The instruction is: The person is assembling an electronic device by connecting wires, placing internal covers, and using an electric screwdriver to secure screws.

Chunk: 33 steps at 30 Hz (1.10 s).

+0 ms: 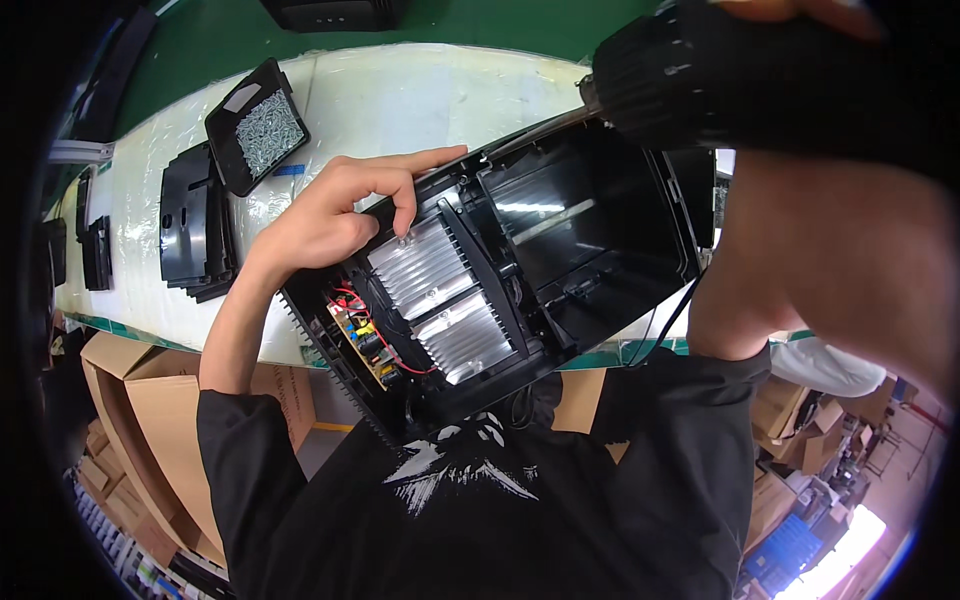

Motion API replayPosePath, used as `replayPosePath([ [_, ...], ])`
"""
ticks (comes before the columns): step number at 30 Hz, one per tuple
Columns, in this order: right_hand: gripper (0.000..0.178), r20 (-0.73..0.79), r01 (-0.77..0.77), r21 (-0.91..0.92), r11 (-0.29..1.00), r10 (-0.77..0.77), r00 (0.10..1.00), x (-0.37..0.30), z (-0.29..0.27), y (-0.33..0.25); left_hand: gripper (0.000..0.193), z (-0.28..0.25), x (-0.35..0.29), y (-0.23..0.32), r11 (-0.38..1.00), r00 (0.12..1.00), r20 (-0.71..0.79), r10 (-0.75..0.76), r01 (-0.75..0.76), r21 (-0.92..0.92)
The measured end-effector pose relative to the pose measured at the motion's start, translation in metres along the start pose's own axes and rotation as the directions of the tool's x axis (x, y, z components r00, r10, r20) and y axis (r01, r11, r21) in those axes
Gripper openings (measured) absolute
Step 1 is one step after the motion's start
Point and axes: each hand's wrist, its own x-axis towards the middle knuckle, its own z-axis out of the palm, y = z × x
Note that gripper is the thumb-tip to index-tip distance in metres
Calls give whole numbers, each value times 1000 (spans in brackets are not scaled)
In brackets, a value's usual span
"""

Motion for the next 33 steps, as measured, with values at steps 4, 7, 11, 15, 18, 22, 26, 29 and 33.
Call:
replayPosePath([
  [4, 74, 32, -33, 1, 999, 32, 999, -6, 8, 14, 21, -1, -2, -1, 1000, 1000, -2, -20, 20, -9],
  [7, 77, 51, -43, -3, 999, 43, 998, -13, 5, 9, 22, 0, 0, 2, 1000, 1000, 7, 6, -6, -5],
  [11, 80, 85, -73, 2, 997, 73, 994, -11, 54, 41, 23, -3, -1, 1, 998, 999, 24, -44, 44, -38],
  [15, 84, 113, -99, -16, 995, 100, 989, -17, 58, 46, 24, -2, 1, 2, 1000, 999, 39, -21, 22, -21],
  [18, 86, 134, -116, -20, 993, 117, 984, -24, 57, 51, 24, -2, 0, 1, 999, 999, 34, -27, 28, -33],
  [22, 90, 164, -139, -29, 990, 142, 976, -30, 52, 61, 24, -2, -1, 5, 998, 998, 35, -50, 51, -30],
  [26, 93, 190, -163, -45, 986, 168, 967, -38, 42, 67, 24, -1, 0, 3, 1000, 1000, 13, -13, 13, -20],
  [29, 93, 118, -193, 39, 980, 188, 975, -44, 44, 71, 24, -4, 0, 6, 996, 994, 58, -91, 92, -16],
  [33, 92, 186, -175, 38, 984, 165, 969, -41, 43, 76, 24, -4, -1, 6, 995, 996, 34, -85, 87, -48],
])
